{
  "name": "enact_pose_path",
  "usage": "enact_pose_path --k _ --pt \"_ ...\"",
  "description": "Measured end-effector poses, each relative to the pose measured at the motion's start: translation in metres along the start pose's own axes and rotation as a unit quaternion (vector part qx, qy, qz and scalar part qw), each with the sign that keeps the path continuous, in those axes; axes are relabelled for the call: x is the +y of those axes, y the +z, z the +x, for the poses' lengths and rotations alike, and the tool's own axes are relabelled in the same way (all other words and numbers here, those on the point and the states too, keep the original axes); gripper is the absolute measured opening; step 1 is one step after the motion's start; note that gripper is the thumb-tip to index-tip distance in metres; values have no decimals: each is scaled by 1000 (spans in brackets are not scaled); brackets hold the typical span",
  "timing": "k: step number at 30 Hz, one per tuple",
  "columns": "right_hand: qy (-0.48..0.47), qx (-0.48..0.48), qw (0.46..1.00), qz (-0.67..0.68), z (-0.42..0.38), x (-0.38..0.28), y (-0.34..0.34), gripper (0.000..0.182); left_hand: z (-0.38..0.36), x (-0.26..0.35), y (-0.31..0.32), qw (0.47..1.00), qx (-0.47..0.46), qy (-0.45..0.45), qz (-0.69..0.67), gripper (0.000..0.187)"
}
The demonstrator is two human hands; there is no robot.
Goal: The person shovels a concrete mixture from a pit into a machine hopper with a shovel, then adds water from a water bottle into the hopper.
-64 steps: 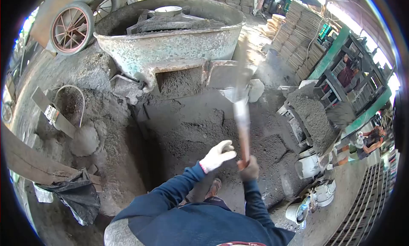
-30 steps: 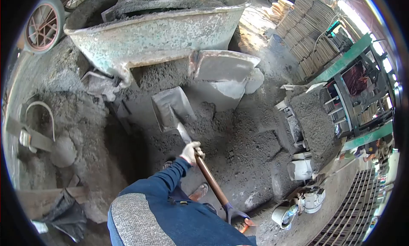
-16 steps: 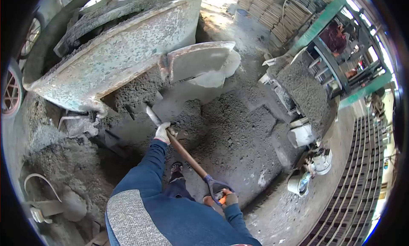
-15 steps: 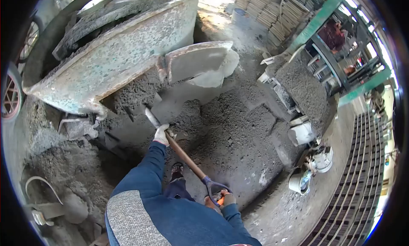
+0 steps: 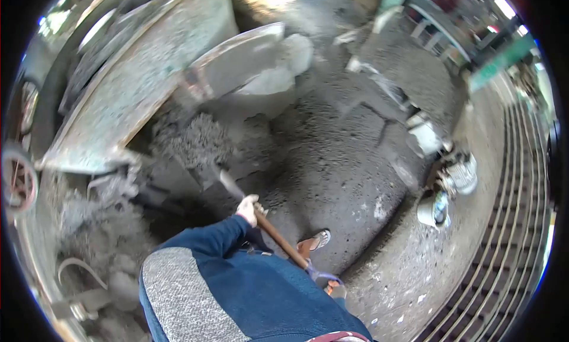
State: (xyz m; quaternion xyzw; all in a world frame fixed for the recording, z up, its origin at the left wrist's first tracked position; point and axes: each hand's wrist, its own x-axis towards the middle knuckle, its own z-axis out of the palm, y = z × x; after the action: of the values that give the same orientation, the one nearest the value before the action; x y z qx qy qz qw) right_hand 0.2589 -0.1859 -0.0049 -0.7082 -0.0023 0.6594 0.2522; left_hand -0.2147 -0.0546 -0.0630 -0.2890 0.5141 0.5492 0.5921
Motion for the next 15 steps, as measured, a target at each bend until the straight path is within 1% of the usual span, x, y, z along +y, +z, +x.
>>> enact_pose_path --k 1,2,4,5,6,7,8,9,10,11,12,13,14,15 --pt "-30 26 999 -11 -15 8 -18 15 1 -20 4 999 2 -32 -8 21" --pt "-21 66 997 -37 -34 11 -29 18 -3 -41 10 999 -11 -29 24 20" --pt "-19 102 993 -52 -63 26 -60 22 -13 -80 30 995 -40 -4 91 13" --pt "-6 121 992 -18 -49 58 -90 24 -13 -96 44 991 -10 -35 132 12" --pt "52 126 986 99 -5 125 -130 25 -18 -109 65 984 25 -64 166 13" --pt "107 145 960 216 16 167 -149 26 -27 -120 92 980 -5 -66 188 13" --pt "84 134 963 218 43 192 -171 25 -38 -134 117 975 -33 -69 207 13" --pt "61 123 966 220 53 200 -176 24 -46 -143 149 966 -104 -87 219 13" --pt "38 112 969 217 26 167 -147 24 -52 -150 185 947 -207 -119 213 13" --pt "-105 141 928 329 -14 123 -116 22 -56 -160 225 930 -274 -117 217 11" --pt "-195 187 895 354 -37 74 -82 14 -67 -170 274 903 -347 -119 222 10" --pt "-259 215 865 372 -38 41 -68 8 -99 -176 333 904 -346 -129 216 12" --pt "-322 252 820 400 -48 -6 -50 10 -122 -182 389 883 -392 -131 221 14" --pt "-382 249 773 441 -53 -52 -37 14 -150 -185 440 847 -471 -125 211 11"
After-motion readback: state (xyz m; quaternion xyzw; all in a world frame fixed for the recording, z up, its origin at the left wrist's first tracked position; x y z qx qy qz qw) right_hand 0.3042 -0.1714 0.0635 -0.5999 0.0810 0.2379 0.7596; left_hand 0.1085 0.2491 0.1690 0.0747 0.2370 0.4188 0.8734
